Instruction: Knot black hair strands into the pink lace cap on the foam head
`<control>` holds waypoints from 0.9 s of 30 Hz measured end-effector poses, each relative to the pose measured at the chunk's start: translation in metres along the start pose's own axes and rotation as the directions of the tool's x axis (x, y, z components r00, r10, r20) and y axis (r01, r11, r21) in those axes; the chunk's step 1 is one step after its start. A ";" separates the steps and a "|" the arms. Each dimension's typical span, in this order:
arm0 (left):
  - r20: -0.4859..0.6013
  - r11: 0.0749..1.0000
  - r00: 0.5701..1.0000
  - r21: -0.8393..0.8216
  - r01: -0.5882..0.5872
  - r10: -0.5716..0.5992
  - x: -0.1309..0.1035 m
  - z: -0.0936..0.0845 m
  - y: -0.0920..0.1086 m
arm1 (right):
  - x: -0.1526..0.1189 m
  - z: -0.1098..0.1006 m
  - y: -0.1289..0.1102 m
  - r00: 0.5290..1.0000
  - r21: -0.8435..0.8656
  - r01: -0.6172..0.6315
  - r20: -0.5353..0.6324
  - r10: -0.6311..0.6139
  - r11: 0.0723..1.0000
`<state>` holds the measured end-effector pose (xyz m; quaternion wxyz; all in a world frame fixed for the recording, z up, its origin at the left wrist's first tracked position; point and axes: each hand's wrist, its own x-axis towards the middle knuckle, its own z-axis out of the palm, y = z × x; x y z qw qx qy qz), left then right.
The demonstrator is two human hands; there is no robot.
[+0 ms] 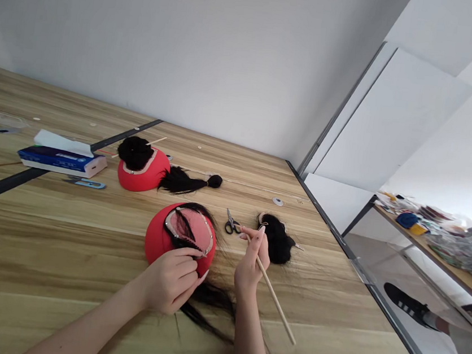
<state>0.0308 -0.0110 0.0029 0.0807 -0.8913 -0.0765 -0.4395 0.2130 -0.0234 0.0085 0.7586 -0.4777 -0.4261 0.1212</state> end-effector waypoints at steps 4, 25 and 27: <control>0.018 1.000 1.000 -0.010 -0.010 0.010 0.001 0.002 0.003 | -0.007 0.010 -0.007 0.949 0.283 -0.244 0.266 0.168 0.928; 0.032 0.998 0.998 -0.005 0.056 -0.055 -0.004 0.006 0.007 | -0.029 0.027 0.002 0.914 0.123 -0.285 0.333 0.231 0.951; 0.032 0.998 0.998 -0.010 0.057 -0.057 -0.004 0.007 0.007 | -0.029 0.027 0.001 0.917 0.073 -0.279 0.317 0.242 0.958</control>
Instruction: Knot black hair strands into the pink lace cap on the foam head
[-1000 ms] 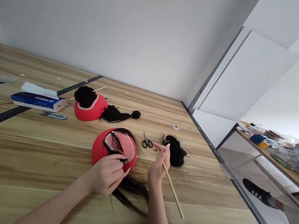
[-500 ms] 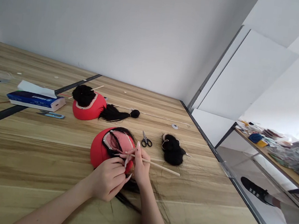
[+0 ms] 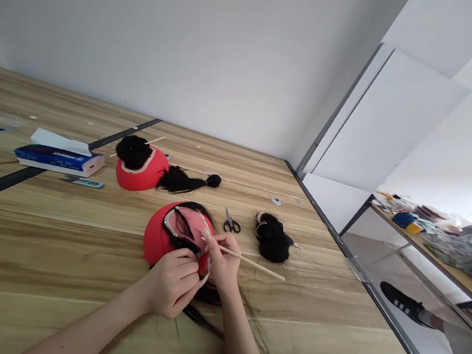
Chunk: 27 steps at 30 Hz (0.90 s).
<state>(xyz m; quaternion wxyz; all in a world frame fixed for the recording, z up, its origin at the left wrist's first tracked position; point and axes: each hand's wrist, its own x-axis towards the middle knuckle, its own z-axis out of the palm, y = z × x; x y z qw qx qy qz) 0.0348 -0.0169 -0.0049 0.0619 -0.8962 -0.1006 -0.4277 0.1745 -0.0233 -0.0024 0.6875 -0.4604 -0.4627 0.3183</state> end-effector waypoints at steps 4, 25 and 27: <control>-0.008 1.000 1.000 -0.007 0.002 -0.002 0.000 0.000 0.000 | 0.000 0.002 -0.003 0.999 -0.046 -0.028 0.014 0.029 0.999; -0.014 1.000 1.000 -0.029 0.010 -0.010 0.001 -0.003 -0.001 | 0.000 0.002 -0.011 0.990 -0.193 0.092 0.123 -0.068 0.977; -0.015 1.000 1.000 -0.027 0.010 -0.011 0.001 -0.003 -0.001 | 0.000 0.002 -0.010 0.990 -0.195 0.086 0.125 -0.062 0.977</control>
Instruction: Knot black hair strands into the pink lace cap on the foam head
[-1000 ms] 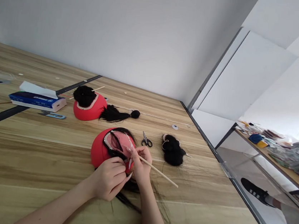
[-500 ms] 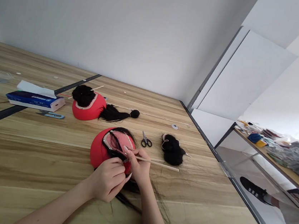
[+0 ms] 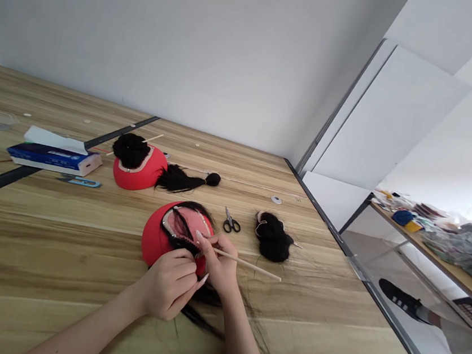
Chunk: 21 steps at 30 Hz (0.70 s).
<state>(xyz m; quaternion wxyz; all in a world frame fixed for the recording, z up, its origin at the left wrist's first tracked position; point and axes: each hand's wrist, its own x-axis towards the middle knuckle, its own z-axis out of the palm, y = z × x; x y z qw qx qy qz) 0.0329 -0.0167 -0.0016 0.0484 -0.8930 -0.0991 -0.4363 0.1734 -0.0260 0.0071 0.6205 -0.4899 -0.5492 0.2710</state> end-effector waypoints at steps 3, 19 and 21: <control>-0.004 1.000 1.000 0.002 0.006 -0.006 0.001 -0.001 0.000 | 0.000 0.000 0.002 1.000 -0.005 -0.009 0.002 0.009 1.000; 0.001 1.000 1.000 -0.005 0.010 -0.010 0.000 -0.001 0.000 | 0.000 -0.002 0.003 0.999 0.017 -0.027 0.029 0.027 0.999; 0.005 1.000 1.000 -0.005 0.012 -0.012 0.000 -0.001 0.000 | 0.000 -0.002 0.002 0.999 0.013 -0.025 0.025 0.024 1.000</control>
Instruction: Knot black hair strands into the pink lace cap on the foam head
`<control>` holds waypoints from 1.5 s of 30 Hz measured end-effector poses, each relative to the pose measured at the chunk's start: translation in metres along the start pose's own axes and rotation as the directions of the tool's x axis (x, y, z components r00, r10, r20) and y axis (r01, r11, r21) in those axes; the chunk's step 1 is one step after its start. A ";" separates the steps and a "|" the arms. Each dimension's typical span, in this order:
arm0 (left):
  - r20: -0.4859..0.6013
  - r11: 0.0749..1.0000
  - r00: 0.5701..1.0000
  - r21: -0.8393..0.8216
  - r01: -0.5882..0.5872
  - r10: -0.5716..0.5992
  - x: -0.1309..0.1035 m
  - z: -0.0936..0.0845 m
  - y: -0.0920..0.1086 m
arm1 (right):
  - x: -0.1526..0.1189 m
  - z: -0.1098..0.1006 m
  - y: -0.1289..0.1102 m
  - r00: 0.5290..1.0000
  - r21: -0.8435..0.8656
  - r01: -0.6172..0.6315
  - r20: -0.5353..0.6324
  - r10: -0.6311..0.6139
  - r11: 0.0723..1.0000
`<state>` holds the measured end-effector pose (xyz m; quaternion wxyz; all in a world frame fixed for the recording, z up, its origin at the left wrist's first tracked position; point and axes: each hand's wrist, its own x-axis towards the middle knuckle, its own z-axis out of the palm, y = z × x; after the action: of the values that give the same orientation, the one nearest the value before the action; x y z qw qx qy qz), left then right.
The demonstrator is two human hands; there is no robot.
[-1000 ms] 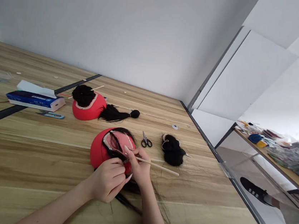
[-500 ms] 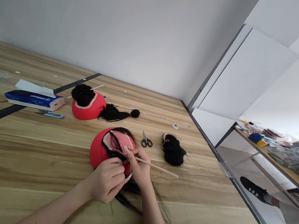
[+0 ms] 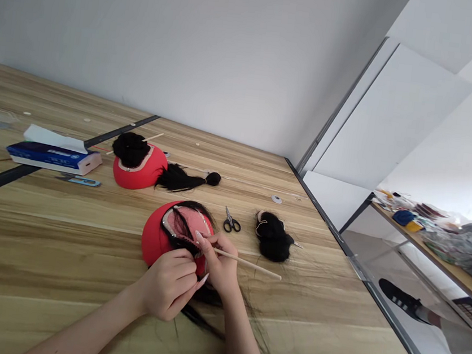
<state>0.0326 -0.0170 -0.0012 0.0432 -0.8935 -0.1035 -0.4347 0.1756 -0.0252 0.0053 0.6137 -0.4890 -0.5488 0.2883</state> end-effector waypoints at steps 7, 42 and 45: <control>-0.015 1.000 1.000 -0.009 -0.003 0.003 0.001 -0.001 0.000 | 0.001 0.000 -0.004 1.000 0.019 -0.024 -0.015 0.024 1.000; 0.118 0.961 0.982 0.251 0.114 -0.148 0.003 -0.030 -0.031 | 0.002 0.002 0.009 0.991 0.397 -0.089 -0.059 0.122 0.913; 0.117 0.944 0.978 0.304 0.130 -0.172 0.005 -0.029 -0.028 | 0.003 0.002 0.009 0.989 0.431 -0.109 -0.040 0.140 0.896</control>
<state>0.0072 0.0058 0.0208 0.1350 -0.8951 -0.2381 -0.3519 0.1764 -0.0185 -0.0022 0.7050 -0.3867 -0.4179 0.4228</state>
